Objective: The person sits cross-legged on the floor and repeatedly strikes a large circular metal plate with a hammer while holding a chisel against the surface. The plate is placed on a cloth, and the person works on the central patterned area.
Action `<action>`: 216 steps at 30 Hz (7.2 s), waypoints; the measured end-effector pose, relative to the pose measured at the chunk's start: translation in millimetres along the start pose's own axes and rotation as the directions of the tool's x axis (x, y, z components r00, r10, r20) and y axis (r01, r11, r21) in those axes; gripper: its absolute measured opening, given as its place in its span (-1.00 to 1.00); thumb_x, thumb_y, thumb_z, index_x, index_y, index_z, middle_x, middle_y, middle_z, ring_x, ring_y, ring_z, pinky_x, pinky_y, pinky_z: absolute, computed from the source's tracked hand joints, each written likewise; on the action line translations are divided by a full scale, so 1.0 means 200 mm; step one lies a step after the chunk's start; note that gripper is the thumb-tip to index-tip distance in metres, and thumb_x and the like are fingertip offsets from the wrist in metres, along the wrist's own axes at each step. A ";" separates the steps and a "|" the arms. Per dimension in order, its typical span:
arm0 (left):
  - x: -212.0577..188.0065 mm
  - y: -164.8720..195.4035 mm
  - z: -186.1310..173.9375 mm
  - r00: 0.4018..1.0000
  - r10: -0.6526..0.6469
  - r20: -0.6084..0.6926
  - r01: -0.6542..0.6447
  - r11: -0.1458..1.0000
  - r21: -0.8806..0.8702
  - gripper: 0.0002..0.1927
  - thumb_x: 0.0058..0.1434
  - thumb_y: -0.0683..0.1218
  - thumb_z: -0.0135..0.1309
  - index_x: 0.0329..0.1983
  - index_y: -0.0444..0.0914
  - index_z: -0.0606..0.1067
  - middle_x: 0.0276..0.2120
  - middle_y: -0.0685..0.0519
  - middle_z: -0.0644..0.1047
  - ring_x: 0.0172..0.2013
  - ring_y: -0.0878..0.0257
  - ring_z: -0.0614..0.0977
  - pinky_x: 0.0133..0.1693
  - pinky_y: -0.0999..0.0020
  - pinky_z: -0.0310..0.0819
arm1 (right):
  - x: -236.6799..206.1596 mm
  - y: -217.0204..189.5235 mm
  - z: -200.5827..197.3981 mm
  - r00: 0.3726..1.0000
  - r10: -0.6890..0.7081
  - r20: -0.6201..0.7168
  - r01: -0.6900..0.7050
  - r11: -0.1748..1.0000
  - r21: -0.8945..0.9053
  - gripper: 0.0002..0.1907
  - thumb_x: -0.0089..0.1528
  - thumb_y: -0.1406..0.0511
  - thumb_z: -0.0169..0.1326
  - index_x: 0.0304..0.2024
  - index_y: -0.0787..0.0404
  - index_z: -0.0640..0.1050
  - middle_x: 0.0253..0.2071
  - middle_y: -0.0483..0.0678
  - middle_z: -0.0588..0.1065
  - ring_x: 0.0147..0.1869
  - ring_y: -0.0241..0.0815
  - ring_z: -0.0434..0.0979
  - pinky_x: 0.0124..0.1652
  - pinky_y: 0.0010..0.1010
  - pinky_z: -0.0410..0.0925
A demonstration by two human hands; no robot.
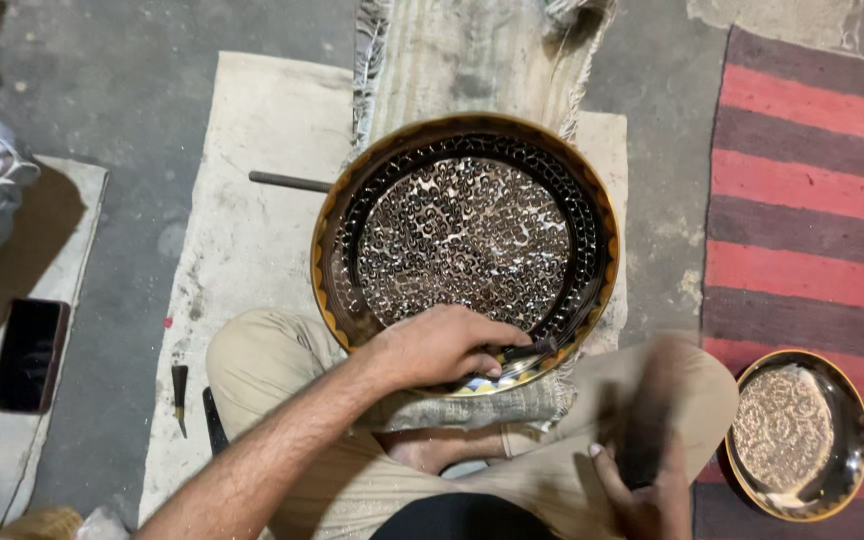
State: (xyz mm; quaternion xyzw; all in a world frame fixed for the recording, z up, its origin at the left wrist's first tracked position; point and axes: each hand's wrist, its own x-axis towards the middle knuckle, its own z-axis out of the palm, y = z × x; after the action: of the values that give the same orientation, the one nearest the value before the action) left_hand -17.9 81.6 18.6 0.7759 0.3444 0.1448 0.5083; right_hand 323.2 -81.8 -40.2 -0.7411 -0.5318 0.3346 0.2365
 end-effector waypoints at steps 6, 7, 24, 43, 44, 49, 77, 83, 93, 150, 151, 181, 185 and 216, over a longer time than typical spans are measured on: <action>-0.03 0.01 0.02 0.988 -0.132 -0.084 0.133 0.991 0.016 -0.51 0.22 0.01 0.18 0.25 -0.05 0.47 -0.14 0.00 0.68 -0.18 0.14 0.74 -0.02 0.18 0.60 | 0.16 -0.16 -0.14 0.977 -0.195 0.083 0.196 0.981 -0.004 -0.27 0.09 0.18 0.34 0.26 0.19 0.39 -0.18 0.18 0.57 -0.14 0.10 0.61 -0.13 -0.24 0.46; -0.05 0.02 0.03 0.980 -0.171 -0.103 0.173 0.985 0.005 -0.49 0.22 0.01 0.18 0.26 -0.06 0.45 -0.17 0.00 0.68 -0.20 0.13 0.74 -0.03 0.19 0.61 | 0.20 -0.21 -0.21 0.978 -0.150 0.146 0.181 0.956 -0.232 -0.23 0.06 0.16 0.35 0.30 0.10 0.40 -0.12 0.15 0.60 -0.07 0.08 0.65 -0.09 -0.25 0.48; -0.13 0.01 0.04 0.948 -0.156 -0.277 0.141 0.987 -0.071 -0.48 0.18 -0.03 0.25 0.23 -0.14 0.49 -0.20 -0.03 0.69 -0.18 0.11 0.75 -0.06 0.19 0.62 | 0.49 -0.65 -0.38 0.902 -0.182 0.392 0.346 0.848 -0.401 -0.22 0.03 0.21 0.33 0.30 -0.02 0.37 -0.04 0.18 0.60 0.08 0.12 0.64 0.03 -0.14 0.46; -0.01 -0.01 -0.06 0.974 0.028 0.226 -0.048 0.995 0.086 -0.53 0.21 0.00 0.19 0.21 0.02 0.52 -0.08 0.06 0.69 -0.10 0.11 0.71 0.01 0.10 0.54 | -0.09 0.09 0.04 0.981 -0.172 -0.089 0.157 0.974 -0.161 -0.08 -0.07 0.19 0.41 0.31 0.20 0.36 -0.08 0.19 0.59 0.01 0.09 0.64 -0.04 -0.20 0.45; -0.01 0.00 -0.06 0.971 0.004 0.238 -0.028 0.995 0.096 -0.53 0.20 0.00 0.18 0.21 0.03 0.53 -0.09 0.07 0.70 -0.11 0.11 0.71 0.00 0.09 0.53 | -0.08 0.09 0.04 0.984 -0.161 -0.074 0.145 0.972 -0.185 -0.08 -0.08 0.19 0.42 0.30 0.19 0.36 -0.08 0.19 0.59 0.01 0.09 0.65 -0.04 -0.21 0.45; -0.04 0.01 -0.08 0.995 -0.042 0.094 0.036 0.997 0.065 -0.48 0.18 0.04 0.20 0.24 -0.01 0.48 -0.13 0.02 0.68 -0.10 0.12 0.71 0.02 0.14 0.57 | -0.06 0.06 0.02 0.992 -0.111 -0.055 0.100 0.978 -0.181 -0.07 -0.11 0.18 0.43 0.29 0.18 0.36 -0.10 0.19 0.60 -0.01 0.08 0.66 -0.06 -0.22 0.47; -0.22 0.06 0.03 0.885 -0.246 -0.396 0.234 0.969 -0.079 -0.53 0.23 0.01 0.21 0.19 -0.21 0.47 -0.11 -0.07 0.67 -0.09 0.09 0.73 -0.01 0.15 0.60 | 0.42 -0.73 -0.31 0.871 -0.299 0.390 0.441 0.825 -0.353 -0.12 -0.01 0.19 0.38 0.35 0.12 0.37 -0.03 0.17 0.61 0.02 0.04 0.67 -0.02 -0.28 0.45; -0.23 0.05 0.03 0.880 -0.206 -0.429 0.183 0.979 -0.093 -0.50 0.22 -0.02 0.22 0.21 -0.23 0.46 -0.12 -0.09 0.68 -0.07 0.08 0.73 0.01 0.16 0.60 | 0.44 -0.71 -0.28 0.970 -0.045 0.238 0.044 0.999 0.008 -0.19 0.00 0.23 0.33 0.30 0.18 0.37 -0.11 0.28 0.61 -0.01 0.20 0.63 -0.04 -0.17 0.47; -0.21 0.06 0.02 0.889 -0.305 -0.341 0.292 0.952 -0.090 -0.47 0.19 0.02 0.23 0.24 -0.14 0.45 -0.12 -0.02 0.68 -0.10 0.18 0.72 0.02 0.19 0.59 | 0.50 -0.69 -0.29 0.904 -0.203 0.377 0.334 0.885 -0.324 -0.11 0.02 0.15 0.33 0.38 0.02 0.31 -0.02 0.17 0.61 0.06 0.02 0.67 0.02 -0.24 0.46; -0.29 0.09 0.07 0.726 -0.371 -0.579 0.350 0.924 -0.154 -0.52 0.20 -0.05 0.24 0.18 -0.22 0.49 -0.22 -0.07 0.68 -0.22 0.13 0.73 -0.16 0.19 0.62 | 0.48 -0.89 -0.30 0.902 -0.077 0.424 0.333 0.749 -0.573 -0.17 0.11 0.12 0.29 0.41 -0.26 0.27 -0.11 0.12 0.63 -0.02 0.16 0.67 -0.03 -0.12 0.50; -0.29 0.09 0.08 0.710 -0.432 -0.556 0.385 0.900 -0.207 -0.53 0.23 -0.03 0.22 0.20 -0.21 0.47 -0.21 -0.03 0.68 -0.23 0.17 0.73 -0.18 0.23 0.64 | 0.46 -0.90 -0.30 0.897 -0.131 0.422 0.373 0.737 -0.563 -0.16 0.10 0.14 0.28 0.41 -0.25 0.29 -0.10 0.10 0.63 -0.03 0.16 0.67 -0.06 -0.11 0.50; -0.02 0.01 -0.01 0.997 0.049 -0.058 -0.049 0.999 0.013 -0.55 0.20 0.03 0.23 0.15 -0.11 0.53 -0.08 0.04 0.67 -0.09 0.12 0.72 0.00 0.15 0.58 | 0.07 -0.23 -0.06 0.942 -0.303 0.145 0.286 0.950 0.125 -0.18 0.07 0.29 0.31 0.32 0.36 0.28 0.09 0.12 0.51 0.17 -0.08 0.52 0.11 -0.31 0.34; 0.00 0.01 -0.02 0.997 -0.056 0.052 0.053 0.997 0.049 -0.51 0.17 0.05 0.21 0.20 -0.02 0.52 -0.11 0.06 0.68 -0.09 0.14 0.73 0.02 0.18 0.58 | 0.01 -0.06 -0.02 0.953 -0.302 0.037 0.297 0.949 0.101 -0.10 0.03 0.33 0.33 0.33 0.45 0.23 0.12 0.19 0.49 0.21 -0.03 0.49 0.14 -0.29 0.31; 0.05 0.01 -0.06 0.978 0.034 0.205 -0.057 0.992 0.109 -0.55 0.15 0.06 0.24 0.14 0.03 0.56 -0.16 0.04 0.69 -0.11 0.09 0.72 0.00 0.09 0.54 | -0.19 0.13 0.12 0.979 -0.154 -0.135 0.121 0.968 -0.222 -0.06 -0.04 0.20 0.42 0.35 0.19 0.33 -0.05 0.17 0.60 -0.04 0.03 0.68 -0.07 -0.26 0.49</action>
State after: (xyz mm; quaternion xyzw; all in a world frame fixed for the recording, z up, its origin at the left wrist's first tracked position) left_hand -17.4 95.6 25.5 0.8222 0.2807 0.0566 0.4920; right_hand 313.2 -125.4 -65.1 -0.7466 -0.5952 0.2015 0.2182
